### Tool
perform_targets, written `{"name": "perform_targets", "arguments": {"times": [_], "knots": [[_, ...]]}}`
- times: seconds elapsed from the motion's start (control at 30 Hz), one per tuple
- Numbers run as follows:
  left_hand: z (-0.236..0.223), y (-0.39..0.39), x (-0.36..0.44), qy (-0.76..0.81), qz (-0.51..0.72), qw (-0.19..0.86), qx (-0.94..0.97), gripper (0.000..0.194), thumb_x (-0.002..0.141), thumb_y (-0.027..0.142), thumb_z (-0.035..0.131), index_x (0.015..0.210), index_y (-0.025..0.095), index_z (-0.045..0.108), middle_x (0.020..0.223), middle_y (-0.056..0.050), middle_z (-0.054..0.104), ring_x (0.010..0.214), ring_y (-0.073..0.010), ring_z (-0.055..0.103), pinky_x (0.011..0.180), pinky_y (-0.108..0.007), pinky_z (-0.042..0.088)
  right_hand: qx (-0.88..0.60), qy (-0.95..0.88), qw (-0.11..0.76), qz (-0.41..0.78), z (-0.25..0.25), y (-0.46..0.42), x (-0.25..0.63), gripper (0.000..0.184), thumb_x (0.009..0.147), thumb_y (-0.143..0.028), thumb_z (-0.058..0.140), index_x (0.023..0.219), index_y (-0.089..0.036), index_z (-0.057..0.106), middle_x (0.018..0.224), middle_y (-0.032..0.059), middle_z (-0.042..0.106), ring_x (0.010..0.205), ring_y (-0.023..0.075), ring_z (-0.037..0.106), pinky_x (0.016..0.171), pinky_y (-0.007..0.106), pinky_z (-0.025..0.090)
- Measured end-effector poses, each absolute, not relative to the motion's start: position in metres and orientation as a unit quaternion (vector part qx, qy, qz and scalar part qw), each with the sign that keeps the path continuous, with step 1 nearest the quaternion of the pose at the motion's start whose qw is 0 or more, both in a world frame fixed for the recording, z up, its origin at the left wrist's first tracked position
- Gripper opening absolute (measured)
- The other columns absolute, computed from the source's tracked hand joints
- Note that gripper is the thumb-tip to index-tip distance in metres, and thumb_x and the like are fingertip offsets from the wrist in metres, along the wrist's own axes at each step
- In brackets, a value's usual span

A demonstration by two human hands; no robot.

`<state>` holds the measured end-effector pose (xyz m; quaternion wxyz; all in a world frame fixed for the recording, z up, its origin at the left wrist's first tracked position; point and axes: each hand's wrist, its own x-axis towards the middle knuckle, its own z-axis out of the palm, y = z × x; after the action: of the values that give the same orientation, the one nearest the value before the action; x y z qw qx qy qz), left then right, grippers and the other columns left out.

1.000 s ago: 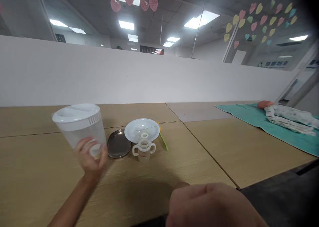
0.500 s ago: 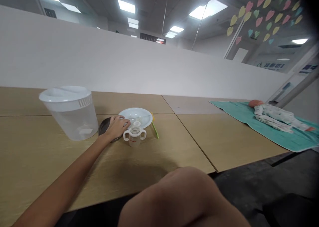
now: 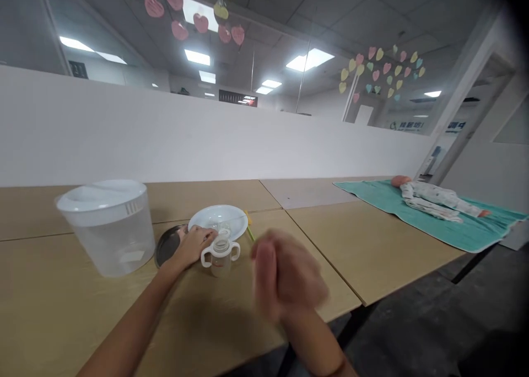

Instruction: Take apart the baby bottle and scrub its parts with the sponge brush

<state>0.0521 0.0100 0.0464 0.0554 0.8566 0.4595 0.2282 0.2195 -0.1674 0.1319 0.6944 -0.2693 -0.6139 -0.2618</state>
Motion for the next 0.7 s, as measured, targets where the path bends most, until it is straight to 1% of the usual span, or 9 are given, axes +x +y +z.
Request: {"name": "perform_targets", "arguments": {"times": [0.03,0.07,0.1,0.2,0.27,0.33,0.5,0.6,0.7], "knots": [[0.046,0.008,0.052,0.458,0.230,0.061,0.856,0.040,0.087,0.051,0.035,0.088,0.026,0.066,0.094,-0.006,0.068,0.100,-0.0276,0.052,0.100,-0.053,0.015,-0.261,-0.585,0.725,-0.254,0.133,-0.147,0.222,0.042,0.085,-0.010,0.045,0.057,-0.021,0.016,0.049,-0.0064,0.024,0.041,0.0061,0.034,0.044,0.022,0.032],[0.046,0.006,0.053,0.461,0.233,0.067,0.853,0.041,0.087,0.050,0.034,0.086,0.024,0.066,0.093,-0.006,0.068,0.100,-0.0270,0.052,0.100,-0.053,0.015,-0.253,-0.518,0.786,-0.223,0.130,-0.126,0.227,0.044,0.085,-0.011,0.046,0.057,-0.021,0.013,0.049,-0.0072,0.019,0.041,0.0053,0.032,0.044,0.021,0.031],[0.045,0.005,0.053,0.470,0.241,0.069,0.846,0.041,0.088,0.049,0.034,0.084,0.023,0.065,0.093,-0.006,0.067,0.100,-0.0265,0.052,0.101,-0.054,0.015,-0.275,-0.472,0.818,-0.177,0.123,-0.105,0.234,0.044,0.084,-0.014,0.048,0.057,-0.021,0.013,0.049,-0.0074,0.018,0.042,0.0050,0.031,0.045,0.020,0.030],[0.040,0.001,0.053,0.473,0.270,0.069,0.836,0.039,0.089,0.049,0.034,0.087,0.024,0.064,0.095,-0.005,0.067,0.104,-0.0250,0.052,0.103,-0.055,0.011,-0.406,-0.417,0.810,-0.080,0.087,-0.051,0.261,0.043,0.080,-0.022,0.050,0.055,-0.021,0.015,0.051,-0.0074,0.016,0.045,0.0048,0.023,0.044,0.019,0.025],[0.038,0.001,0.053,0.461,0.276,0.062,0.841,0.038,0.089,0.049,0.034,0.094,0.025,0.064,0.093,-0.004,0.068,0.102,-0.0234,0.053,0.104,-0.055,0.009,-0.512,-0.427,0.744,-0.049,0.060,-0.025,0.280,0.038,0.076,-0.023,0.046,0.054,-0.021,0.015,0.051,-0.0070,0.015,0.047,0.0057,0.021,0.045,0.019,0.023],[0.036,0.001,0.054,0.450,0.285,0.045,0.845,0.038,0.090,0.047,0.033,0.102,0.027,0.064,0.094,-0.005,0.068,0.100,-0.0225,0.053,0.105,-0.053,0.009,-0.656,-0.470,0.591,-0.012,0.037,-0.008,0.293,0.031,0.077,-0.022,0.037,0.053,-0.021,0.018,0.050,-0.0060,0.019,0.048,0.0068,0.024,0.047,0.019,0.025],[0.035,-0.006,0.058,0.442,0.315,0.022,0.839,0.040,0.090,0.043,0.033,0.081,0.024,0.067,0.084,-0.004,0.068,0.094,-0.0219,0.053,0.105,-0.052,0.009,-0.716,-0.552,0.424,0.056,0.010,-0.001,0.300,0.024,0.074,-0.024,0.045,0.051,-0.017,0.041,0.050,-0.0032,0.043,0.048,0.0082,0.039,0.048,0.019,0.025],[0.031,-0.012,0.057,0.447,0.348,0.026,0.824,0.035,0.089,0.043,0.037,0.082,0.023,0.064,0.085,-0.004,0.067,0.094,-0.0214,0.053,0.105,-0.050,0.011,-0.736,-0.590,0.323,0.075,0.003,-0.004,0.294,0.023,0.077,-0.032,0.049,0.061,-0.017,0.055,0.061,0.0019,0.058,0.057,0.0117,0.051,0.052,0.020,0.029],[0.024,-0.016,0.056,0.452,0.374,0.036,0.809,0.028,0.086,0.044,0.042,0.088,0.022,0.060,0.093,-0.004,0.066,0.096,-0.0219,0.054,0.104,-0.049,0.014,-0.750,-0.609,0.249,0.068,0.000,-0.006,0.288,0.024,0.078,-0.038,0.051,0.074,-0.016,0.061,0.077,0.0083,0.065,0.072,0.0173,0.059,0.059,0.022,0.035]]}}
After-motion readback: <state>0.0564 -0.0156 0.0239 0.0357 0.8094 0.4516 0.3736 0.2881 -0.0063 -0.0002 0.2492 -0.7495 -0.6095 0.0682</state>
